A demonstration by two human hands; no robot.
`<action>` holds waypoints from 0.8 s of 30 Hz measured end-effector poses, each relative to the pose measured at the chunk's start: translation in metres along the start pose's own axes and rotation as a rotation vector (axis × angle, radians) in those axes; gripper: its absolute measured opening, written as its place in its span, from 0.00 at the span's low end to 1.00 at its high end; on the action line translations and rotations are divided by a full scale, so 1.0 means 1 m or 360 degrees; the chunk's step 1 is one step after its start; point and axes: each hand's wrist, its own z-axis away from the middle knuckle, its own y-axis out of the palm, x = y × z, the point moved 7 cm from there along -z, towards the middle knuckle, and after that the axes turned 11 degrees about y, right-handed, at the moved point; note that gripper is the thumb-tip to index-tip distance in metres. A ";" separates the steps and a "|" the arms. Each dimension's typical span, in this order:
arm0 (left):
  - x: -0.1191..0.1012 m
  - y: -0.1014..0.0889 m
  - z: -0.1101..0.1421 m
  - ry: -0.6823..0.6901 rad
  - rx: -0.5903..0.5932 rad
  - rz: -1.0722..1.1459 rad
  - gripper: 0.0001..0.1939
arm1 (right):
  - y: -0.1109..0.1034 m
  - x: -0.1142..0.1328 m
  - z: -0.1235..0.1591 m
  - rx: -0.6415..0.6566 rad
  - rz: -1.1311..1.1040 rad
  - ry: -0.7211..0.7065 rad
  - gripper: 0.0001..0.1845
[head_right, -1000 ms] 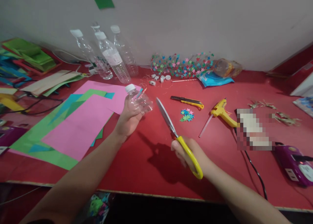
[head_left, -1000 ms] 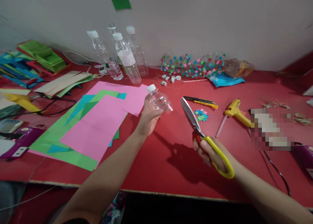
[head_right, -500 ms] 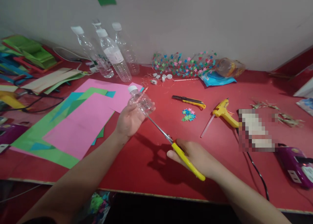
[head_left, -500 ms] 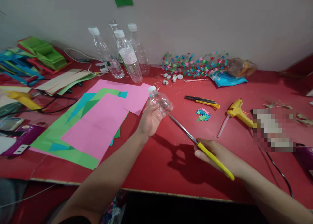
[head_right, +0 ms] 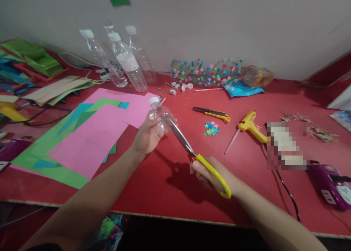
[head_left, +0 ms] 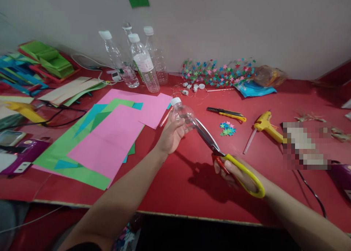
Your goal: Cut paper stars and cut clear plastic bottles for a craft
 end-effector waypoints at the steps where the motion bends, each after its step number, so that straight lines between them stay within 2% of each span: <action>1: -0.001 0.000 0.000 0.0010 0.0014 -0.0015 0.21 | 0.001 -0.001 -0.001 0.0007 -0.0026 0.0005 0.30; 5: -0.001 -0.001 -0.001 0.0030 0.0032 -0.0001 0.24 | 0.004 0.001 -0.001 0.0028 -0.0055 -0.0002 0.29; 12: -0.001 -0.002 -0.001 0.0016 0.0070 -0.0032 0.22 | 0.005 0.001 -0.001 0.0029 -0.0096 0.0017 0.29; 19: 0.000 -0.002 0.000 0.0086 -0.0022 -0.0043 0.19 | -0.001 0.002 -0.005 -0.0031 -0.0124 -0.0027 0.29; 24: 0.002 -0.002 0.001 0.0090 -0.0001 -0.0077 0.20 | -0.003 0.000 -0.003 -0.0051 0.0018 0.0038 0.30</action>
